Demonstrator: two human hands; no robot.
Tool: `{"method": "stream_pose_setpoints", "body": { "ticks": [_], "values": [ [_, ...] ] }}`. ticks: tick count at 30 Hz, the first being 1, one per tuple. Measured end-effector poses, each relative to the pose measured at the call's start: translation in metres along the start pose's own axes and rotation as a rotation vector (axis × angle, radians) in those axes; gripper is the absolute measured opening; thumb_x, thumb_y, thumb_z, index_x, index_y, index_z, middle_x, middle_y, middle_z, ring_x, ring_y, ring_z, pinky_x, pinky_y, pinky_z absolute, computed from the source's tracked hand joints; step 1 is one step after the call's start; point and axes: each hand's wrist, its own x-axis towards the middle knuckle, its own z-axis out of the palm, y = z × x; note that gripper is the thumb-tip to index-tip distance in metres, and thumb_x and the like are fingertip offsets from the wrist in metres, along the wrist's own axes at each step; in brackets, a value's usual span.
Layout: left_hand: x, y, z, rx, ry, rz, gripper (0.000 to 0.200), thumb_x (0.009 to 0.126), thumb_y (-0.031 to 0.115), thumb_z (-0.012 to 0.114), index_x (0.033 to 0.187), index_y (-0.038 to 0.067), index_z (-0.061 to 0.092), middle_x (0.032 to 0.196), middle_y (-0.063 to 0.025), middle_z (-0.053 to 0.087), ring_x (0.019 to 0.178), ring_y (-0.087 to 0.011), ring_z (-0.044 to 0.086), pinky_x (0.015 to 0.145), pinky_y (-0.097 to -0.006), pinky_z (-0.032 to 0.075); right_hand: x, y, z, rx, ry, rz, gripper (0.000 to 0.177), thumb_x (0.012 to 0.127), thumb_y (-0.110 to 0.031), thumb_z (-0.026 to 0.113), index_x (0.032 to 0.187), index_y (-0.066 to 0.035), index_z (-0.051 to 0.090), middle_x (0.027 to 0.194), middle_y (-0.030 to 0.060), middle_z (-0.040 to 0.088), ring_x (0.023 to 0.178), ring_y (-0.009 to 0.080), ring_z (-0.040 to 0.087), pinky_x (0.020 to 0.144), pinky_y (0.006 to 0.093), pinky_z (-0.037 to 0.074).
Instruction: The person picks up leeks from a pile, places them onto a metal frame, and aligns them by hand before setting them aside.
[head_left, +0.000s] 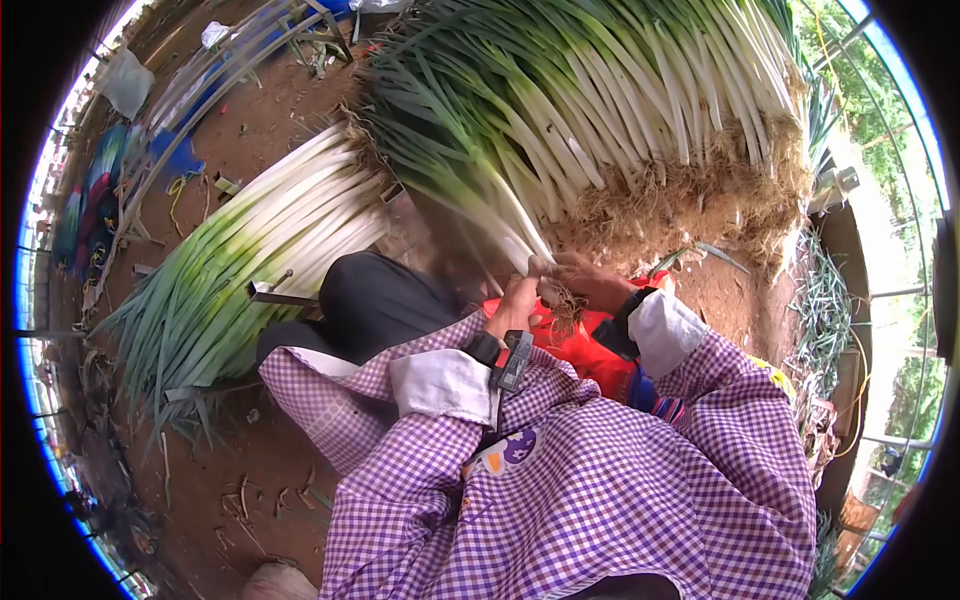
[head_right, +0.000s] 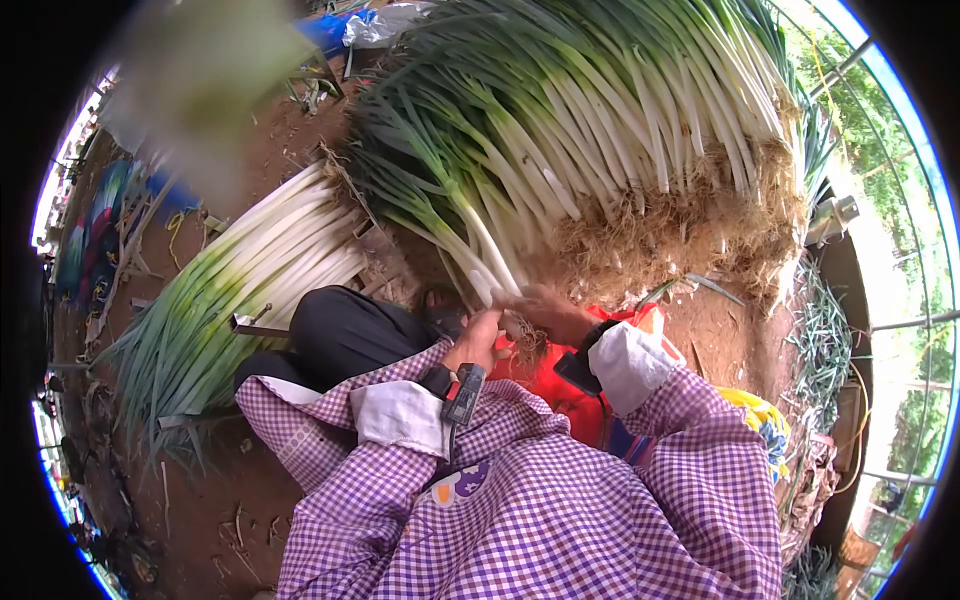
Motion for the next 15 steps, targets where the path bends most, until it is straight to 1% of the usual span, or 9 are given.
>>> {"method": "stream_pose_setpoints", "body": {
  "ticks": [2,4,6,9,10,12,13,15],
  "values": [
    [0.008,0.0,-0.001,-0.016,0.001,0.014,0.05,0.105,0.05,0.056,0.132,0.007,0.061,0.118,-0.0111,0.069,0.109,-0.0252,0.066,0.094,-0.0458,0.055,0.001,-0.001,-0.001,0.108,-0.026,0.21,0.048,0.097,-0.049,0.073,0.098,-0.001,0.074,0.078,0.0019,0.066,0.064,0.01,0.059,0.055,0.0304,0.046],
    [0.018,-0.002,-0.002,-0.118,-0.019,0.056,0.052,0.105,0.05,0.057,0.133,0.006,0.06,0.119,-0.0126,0.068,0.11,-0.0267,0.067,0.096,-0.046,0.054,0.008,-0.007,-0.007,0.159,-0.067,0.358,0.045,0.097,-0.046,0.075,0.1,-0.001,0.075,0.079,0.0012,0.066,0.063,0.0099,0.059,0.054,0.0302,0.046],
    [0.031,-0.004,-0.004,-0.243,-0.051,0.104,0.054,0.105,0.05,0.057,0.134,0.005,0.058,0.121,-0.0141,0.068,0.111,-0.0282,0.067,0.098,-0.0462,0.053,-0.004,-0.02,-0.016,0.058,-0.155,0.201,0.042,0.095,-0.042,0.077,0.1,-0.001,0.075,0.081,0.0012,0.066,0.065,0.0097,0.06,0.055,0.0307,0.047],
    [0.052,-0.007,-0.008,-0.383,-0.128,0.153,0.057,0.105,0.051,0.057,0.136,0.003,0.056,0.123,-0.0164,0.068,0.112,-0.0304,0.067,0.101,-0.0466,0.052,-0.019,-0.011,-0.02,0.198,-0.156,0.384,0.042,0.096,-0.037,0.076,0.108,0.003,0.072,0.087,0.0013,0.066,0.07,0.0121,0.063,0.06,0.0324,0.053],
    [0.059,-0.008,-0.012,-0.422,-0.154,0.165,0.058,0.105,0.051,0.057,0.136,0.003,0.055,0.124,-0.0171,0.068,0.112,-0.0311,0.067,0.102,-0.0467,0.051,-0.033,0.016,-0.023,0.234,-0.144,0.417,0.043,0.096,-0.037,0.076,0.109,0.004,0.071,0.086,0.0014,0.065,0.069,0.0128,0.063,0.06,0.0322,0.053],
    [0.062,-0.005,-0.013,-0.492,-0.237,0.193,0.058,0.105,0.049,0.057,0.138,0.001,0.054,0.126,-0.0191,0.067,0.113,-0.0337,0.066,0.102,-0.0484,0.052,-0.059,-0.019,-0.015,0.331,-0.11,0.555,0.042,0.098,-0.035,0.071,0.115,0.003,0.067,0.082,0.0024,0.065,0.068,0.0147,0.064,0.059,0.0306,0.053],
    [0.055,0.0,-0.012,-0.522,-0.276,0.202,0.058,0.105,0.048,0.057,0.138,0.0,0.053,0.126,-0.0198,0.067,0.114,-0.0349,0.066,0.101,-0.0499,0.053,-0.072,-0.036,-0.02,0.423,-0.275,0.515,0.038,0.097,-0.033,0.07,0.114,0.001,0.066,0.081,0.0029,0.065,0.067,0.0136,0.064,0.058,0.029,0.052],
    [0.042,0.009,-0.01,-0.582,-0.352,0.22,0.058,0.105,0.046,0.058,0.138,-0.001,0.052,0.127,-0.0211,0.067,0.115,-0.0372,0.066,0.099,-0.0528,0.054,-0.101,-0.043,-0.023,0.42,-0.255,0.566,0.033,0.097,-0.03,0.068,0.11,0.0,0.065,0.083,0.003,0.065,0.068,0.013,0.064,0.057,0.0296,0.052]
  ]
}}
